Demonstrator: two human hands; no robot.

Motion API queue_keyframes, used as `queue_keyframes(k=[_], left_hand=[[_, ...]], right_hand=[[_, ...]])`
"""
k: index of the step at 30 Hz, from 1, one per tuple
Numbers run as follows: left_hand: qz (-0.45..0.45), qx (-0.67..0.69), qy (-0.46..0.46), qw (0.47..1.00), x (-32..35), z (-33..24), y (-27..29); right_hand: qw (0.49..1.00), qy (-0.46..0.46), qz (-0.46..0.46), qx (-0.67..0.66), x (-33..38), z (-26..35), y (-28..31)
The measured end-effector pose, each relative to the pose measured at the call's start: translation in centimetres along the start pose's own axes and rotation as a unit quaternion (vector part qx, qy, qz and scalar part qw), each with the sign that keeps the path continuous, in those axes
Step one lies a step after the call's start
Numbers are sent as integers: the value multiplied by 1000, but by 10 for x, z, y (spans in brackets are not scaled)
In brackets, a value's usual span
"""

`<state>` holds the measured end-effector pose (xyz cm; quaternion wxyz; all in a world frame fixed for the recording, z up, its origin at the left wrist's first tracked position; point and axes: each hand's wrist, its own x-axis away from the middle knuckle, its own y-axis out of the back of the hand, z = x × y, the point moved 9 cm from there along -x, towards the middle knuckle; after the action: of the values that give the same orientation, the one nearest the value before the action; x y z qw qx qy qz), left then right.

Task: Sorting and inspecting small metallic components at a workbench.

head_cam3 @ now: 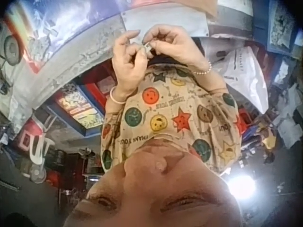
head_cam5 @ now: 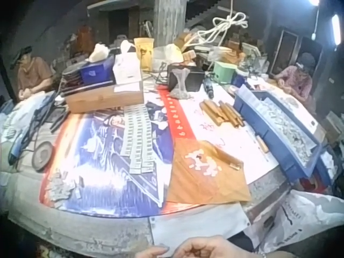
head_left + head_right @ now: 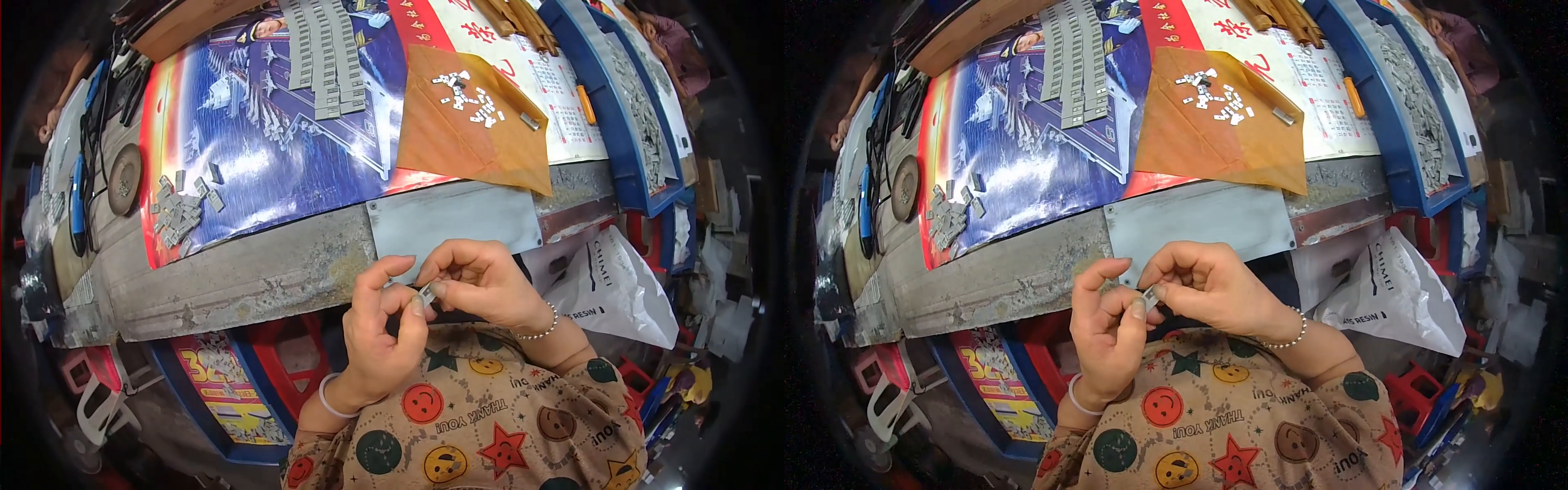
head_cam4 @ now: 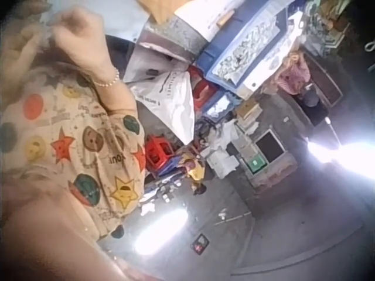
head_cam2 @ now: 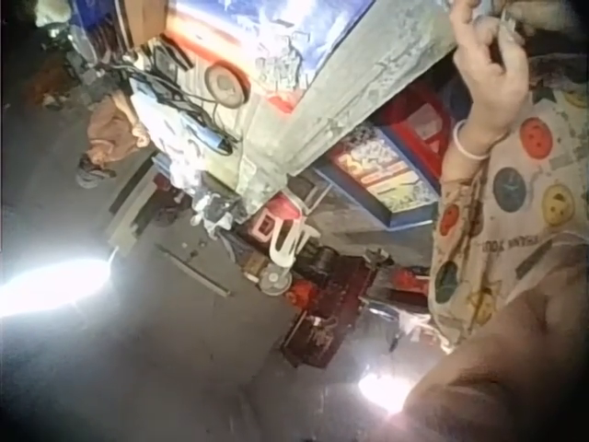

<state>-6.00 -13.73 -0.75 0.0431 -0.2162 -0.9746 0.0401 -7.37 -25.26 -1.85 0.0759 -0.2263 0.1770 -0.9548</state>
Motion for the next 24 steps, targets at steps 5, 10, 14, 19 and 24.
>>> queue_keyframes(k=[5, 10, 14, 19, 24], left_hand=[[26, 55, 92, 994, -4, 2, -1], [45, 123, 151, 980, -5, 11, -7], [30, 119, 162, 979, -4, 14, -8], [37, -132, -40, 990, -12, -14, -2], [30, -298, -146, 943, -15, -40, -5]], right_hand=[[1000, -14, -17, -20, 2, 0, 5], [951, 148, 31, 269, 11, 32, 2], [935, 175, 29, 306, 12, 38, 3], [939, 184, 14, 291, 10, 37, 10], [936, 204, 14, 286, 9, 37, 11]])
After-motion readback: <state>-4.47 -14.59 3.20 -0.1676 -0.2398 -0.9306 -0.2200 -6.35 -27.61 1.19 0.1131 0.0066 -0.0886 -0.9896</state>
